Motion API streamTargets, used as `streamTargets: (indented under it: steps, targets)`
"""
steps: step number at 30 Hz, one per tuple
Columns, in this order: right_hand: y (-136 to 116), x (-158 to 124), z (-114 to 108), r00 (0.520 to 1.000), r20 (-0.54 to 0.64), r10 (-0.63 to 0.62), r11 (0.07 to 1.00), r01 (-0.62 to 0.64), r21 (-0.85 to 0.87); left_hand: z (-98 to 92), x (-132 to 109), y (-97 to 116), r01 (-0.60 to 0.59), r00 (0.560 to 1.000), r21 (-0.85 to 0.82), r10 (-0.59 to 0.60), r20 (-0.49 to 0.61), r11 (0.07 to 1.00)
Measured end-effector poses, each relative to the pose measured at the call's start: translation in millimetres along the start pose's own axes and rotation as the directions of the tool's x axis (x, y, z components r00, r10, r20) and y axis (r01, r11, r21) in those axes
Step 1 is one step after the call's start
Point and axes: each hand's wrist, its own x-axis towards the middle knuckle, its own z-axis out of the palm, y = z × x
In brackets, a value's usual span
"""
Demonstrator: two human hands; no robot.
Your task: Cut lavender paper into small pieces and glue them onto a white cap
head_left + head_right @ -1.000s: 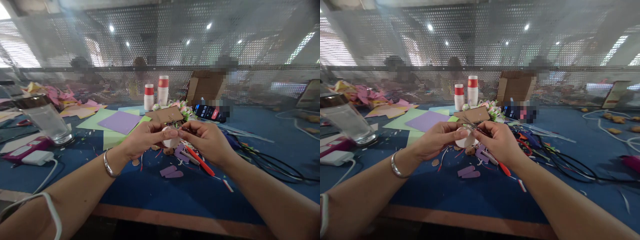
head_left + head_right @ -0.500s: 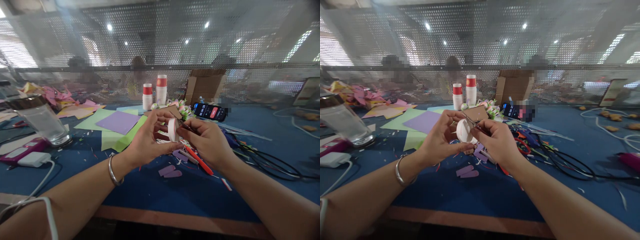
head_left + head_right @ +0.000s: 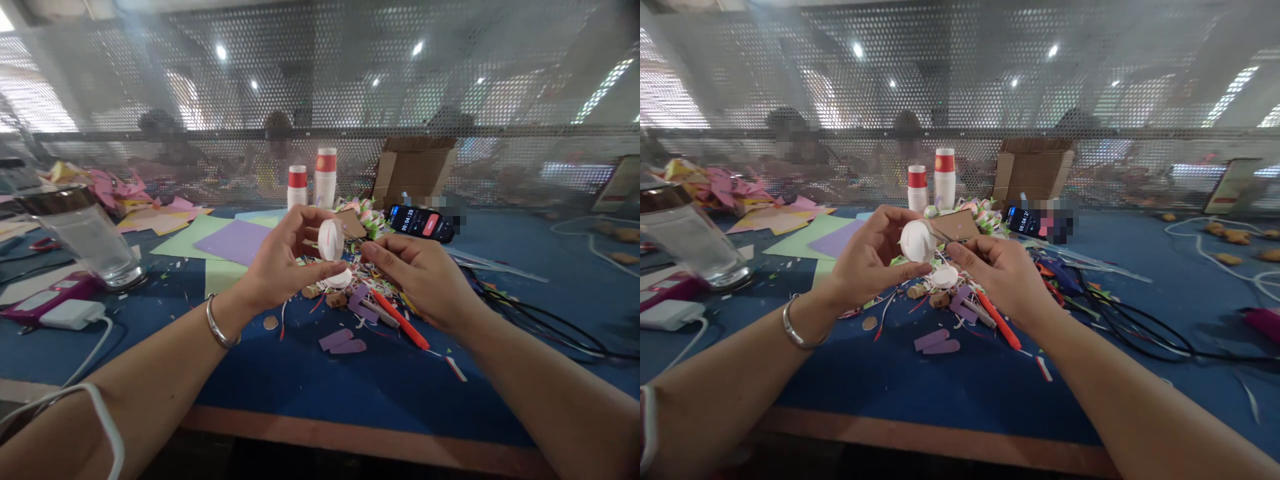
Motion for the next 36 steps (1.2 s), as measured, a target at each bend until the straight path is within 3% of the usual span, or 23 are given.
streamTargets:
  steps: [8,36]
  targets:
    - [-1,2,-7,0.999,0.036,-0.022,0.971,0.029,-0.236,-7.1,-1,2,-0.049,0.997,0.136,0.041,0.058,0.990]
    - [-3,3,-8,0.995,0.094,-0.023,0.955,0.050,-0.293,-18.1,0,-2,-0.022,0.990,0.090,0.009,0.140,0.996]
